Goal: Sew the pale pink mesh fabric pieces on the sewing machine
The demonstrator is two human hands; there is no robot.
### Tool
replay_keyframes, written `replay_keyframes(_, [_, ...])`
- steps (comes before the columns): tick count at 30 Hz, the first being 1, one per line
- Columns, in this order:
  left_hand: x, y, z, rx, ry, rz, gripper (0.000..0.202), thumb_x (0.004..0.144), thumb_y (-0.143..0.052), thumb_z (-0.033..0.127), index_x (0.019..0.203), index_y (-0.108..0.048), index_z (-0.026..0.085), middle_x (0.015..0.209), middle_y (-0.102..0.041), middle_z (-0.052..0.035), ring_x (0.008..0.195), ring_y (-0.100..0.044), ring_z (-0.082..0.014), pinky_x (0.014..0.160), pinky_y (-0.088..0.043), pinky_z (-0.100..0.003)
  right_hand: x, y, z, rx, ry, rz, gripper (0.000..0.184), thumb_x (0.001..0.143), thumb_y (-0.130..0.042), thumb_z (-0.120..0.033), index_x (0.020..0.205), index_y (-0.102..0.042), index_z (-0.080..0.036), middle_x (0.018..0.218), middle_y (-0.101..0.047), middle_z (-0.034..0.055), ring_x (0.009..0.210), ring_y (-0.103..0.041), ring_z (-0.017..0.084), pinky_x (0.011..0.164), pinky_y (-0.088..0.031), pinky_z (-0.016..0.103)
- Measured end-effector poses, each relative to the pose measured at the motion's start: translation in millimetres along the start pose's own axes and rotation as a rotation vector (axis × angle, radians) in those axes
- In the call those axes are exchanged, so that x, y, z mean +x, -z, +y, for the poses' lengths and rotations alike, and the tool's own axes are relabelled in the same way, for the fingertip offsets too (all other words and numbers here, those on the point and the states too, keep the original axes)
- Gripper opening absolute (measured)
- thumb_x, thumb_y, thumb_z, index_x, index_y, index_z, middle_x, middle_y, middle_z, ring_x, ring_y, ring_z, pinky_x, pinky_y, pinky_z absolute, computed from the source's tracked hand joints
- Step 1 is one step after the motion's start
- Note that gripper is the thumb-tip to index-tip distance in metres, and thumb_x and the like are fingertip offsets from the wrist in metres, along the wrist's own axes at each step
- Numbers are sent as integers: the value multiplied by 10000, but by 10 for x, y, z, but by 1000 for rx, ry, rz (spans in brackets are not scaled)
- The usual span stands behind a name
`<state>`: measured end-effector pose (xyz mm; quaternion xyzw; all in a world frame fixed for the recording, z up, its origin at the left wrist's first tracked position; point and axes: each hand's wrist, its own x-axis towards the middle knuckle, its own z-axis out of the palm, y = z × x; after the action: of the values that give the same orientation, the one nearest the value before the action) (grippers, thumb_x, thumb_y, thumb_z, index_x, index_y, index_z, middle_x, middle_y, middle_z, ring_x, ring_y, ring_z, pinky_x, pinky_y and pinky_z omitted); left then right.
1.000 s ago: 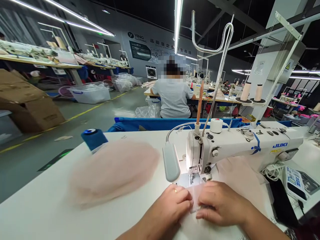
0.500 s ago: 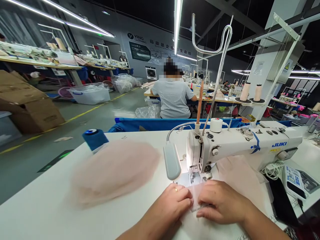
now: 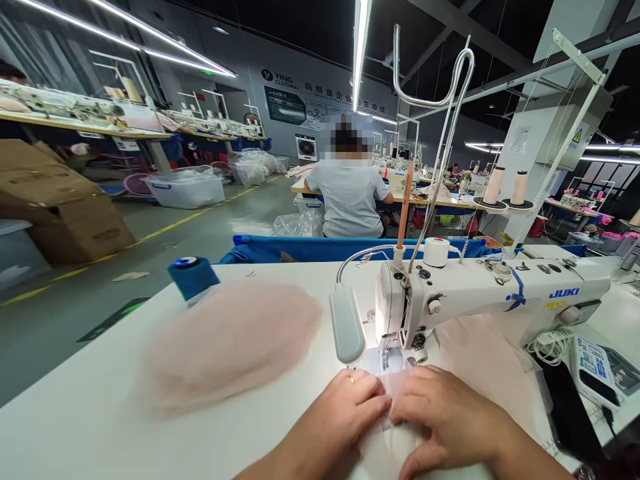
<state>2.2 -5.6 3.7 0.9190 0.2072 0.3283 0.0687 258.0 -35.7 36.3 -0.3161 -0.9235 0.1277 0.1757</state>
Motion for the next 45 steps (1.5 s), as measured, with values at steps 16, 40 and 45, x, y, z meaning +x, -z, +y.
replay_keyframes(16, [25,27,6,2,-28,52,377,898,-550,16,1148,-685,264,1088,-730,-65,914,-633,-265,815,-421,-396,56,56,-54,-30,-54,28,432,1041,-748,-646,1024,-666,-222,1078,-775,34,1012,-675,234,899,-463,354])
replay_keyframes(40, [124,177,102,87,-36,1,330,919,-561,16,1108,-711,242,1056,-765,-62,874,-671,-252,809,-480,-390,19,106,-83,-34,-114,15,443,1014,-785,-649,1008,-663,-223,1059,-765,39,994,-646,249,880,-455,357])
replay_keyframes(45, [93,161,95,56,-1,-21,415,895,-521,-26,1119,-711,267,1062,-762,-46,895,-674,-253,834,-474,-388,-23,123,-65,96,-89,-30,634,808,-971,-652,1178,-660,-242,1208,-728,58,1145,-631,279,1011,-490,387])
